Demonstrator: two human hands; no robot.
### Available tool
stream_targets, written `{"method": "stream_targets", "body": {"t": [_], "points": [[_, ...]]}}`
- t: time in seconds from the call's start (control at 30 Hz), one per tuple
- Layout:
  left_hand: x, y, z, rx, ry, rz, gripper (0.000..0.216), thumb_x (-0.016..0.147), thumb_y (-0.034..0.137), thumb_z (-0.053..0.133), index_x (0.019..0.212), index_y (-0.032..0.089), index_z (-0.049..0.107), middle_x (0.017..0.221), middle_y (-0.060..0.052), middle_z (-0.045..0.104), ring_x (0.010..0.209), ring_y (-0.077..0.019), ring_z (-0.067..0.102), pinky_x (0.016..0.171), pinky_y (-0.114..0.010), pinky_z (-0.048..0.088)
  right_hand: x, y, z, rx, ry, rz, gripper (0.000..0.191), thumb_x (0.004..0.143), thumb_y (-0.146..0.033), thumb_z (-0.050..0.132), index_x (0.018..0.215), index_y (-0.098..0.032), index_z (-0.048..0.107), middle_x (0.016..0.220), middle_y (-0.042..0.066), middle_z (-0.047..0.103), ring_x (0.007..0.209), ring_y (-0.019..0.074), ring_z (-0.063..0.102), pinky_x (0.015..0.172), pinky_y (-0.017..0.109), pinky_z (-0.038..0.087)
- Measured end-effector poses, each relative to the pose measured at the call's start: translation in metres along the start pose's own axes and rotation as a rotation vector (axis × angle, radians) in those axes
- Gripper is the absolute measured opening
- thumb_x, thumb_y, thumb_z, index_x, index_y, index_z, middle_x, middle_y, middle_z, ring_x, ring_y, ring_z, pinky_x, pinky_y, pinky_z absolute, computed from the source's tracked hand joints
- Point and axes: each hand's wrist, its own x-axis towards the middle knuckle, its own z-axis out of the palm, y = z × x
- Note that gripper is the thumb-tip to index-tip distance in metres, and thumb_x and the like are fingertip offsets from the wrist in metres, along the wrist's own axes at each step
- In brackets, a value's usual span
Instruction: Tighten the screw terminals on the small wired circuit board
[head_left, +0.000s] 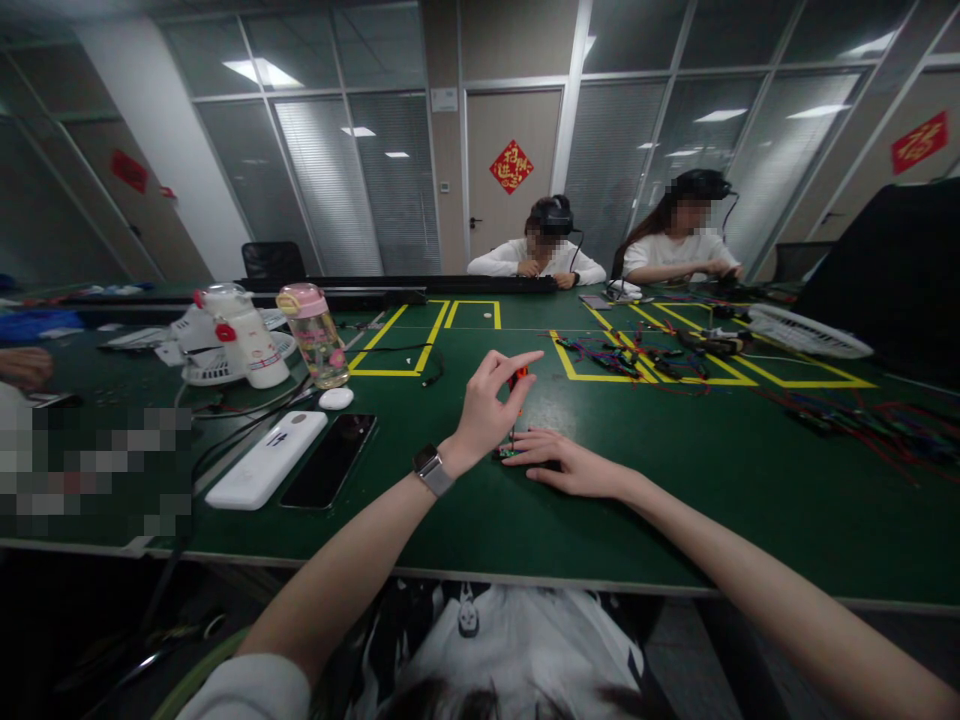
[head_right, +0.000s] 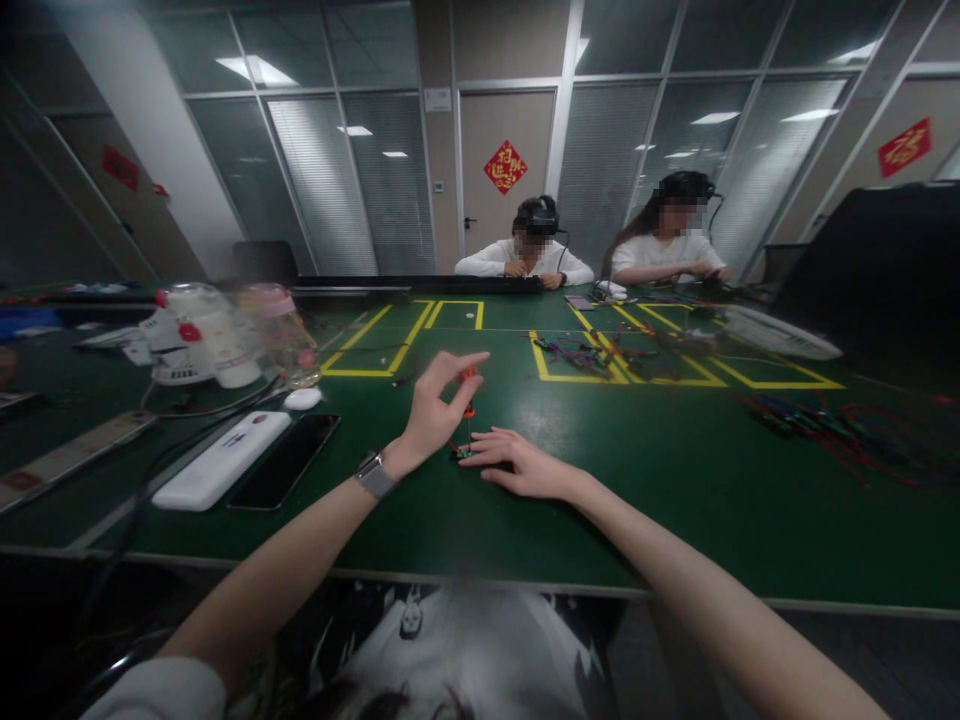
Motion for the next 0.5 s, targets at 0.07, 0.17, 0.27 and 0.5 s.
{"method": "stream_targets", "body": {"t": [0.07,0.17,0.27,0.5], "points": [[-0.0003,-0.0001,0.0002,0.022,0.017,0.000,0.028,0.092,0.022,0.056,0.120,0.023,0.061,0.085,-0.001,0.056,0.078,-0.0139,0.053,0.074,-0.027,0.046,-0.0001,-0.0010,-0.0004,0.002,-0.001,0.006,0.039,0.094,-0.025,0.053,0.132,-0.031,0.057,0.140,0.002,0.055,0.137,0.0249,0.040,0.116,0.053,0.023],[-0.0009,-0.0003,0.0000,0.035,0.039,-0.009,0.026,0.091,0.023,0.058,0.116,0.020,0.062,0.084,-0.001,0.054,0.077,-0.0139,0.052,0.074,-0.027,0.046,-0.0002,-0.0018,-0.0008,0.005,0.002,0.011,0.039,0.094,-0.024,0.053,0.132,-0.032,0.057,0.140,0.002,0.055,0.137,0.0250,0.040,0.116,0.053,0.023],[-0.0015,-0.0001,-0.0006,0.012,0.029,-0.020,0.024,0.094,0.023,0.052,0.115,0.019,0.062,0.090,-0.003,0.056,0.083,-0.0148,0.054,0.078,-0.028,0.046,-0.0001,-0.0010,-0.0004,0.007,0.005,0.004,0.039,0.094,-0.023,0.054,0.132,-0.031,0.058,0.140,0.002,0.055,0.137,0.0249,0.040,0.116,0.053,0.024],[-0.0014,-0.0004,-0.0013,-0.008,0.055,-0.024,0.029,0.098,0.019,0.039,0.119,0.019,0.060,0.100,-0.006,0.057,0.091,-0.0155,0.057,0.083,-0.030,0.047,0.0001,0.0007,0.0006,0.007,0.006,-0.009,0.040,0.094,-0.022,0.054,0.132,-0.031,0.057,0.140,0.002,0.055,0.137,0.0241,0.040,0.116,0.052,0.023]]}}
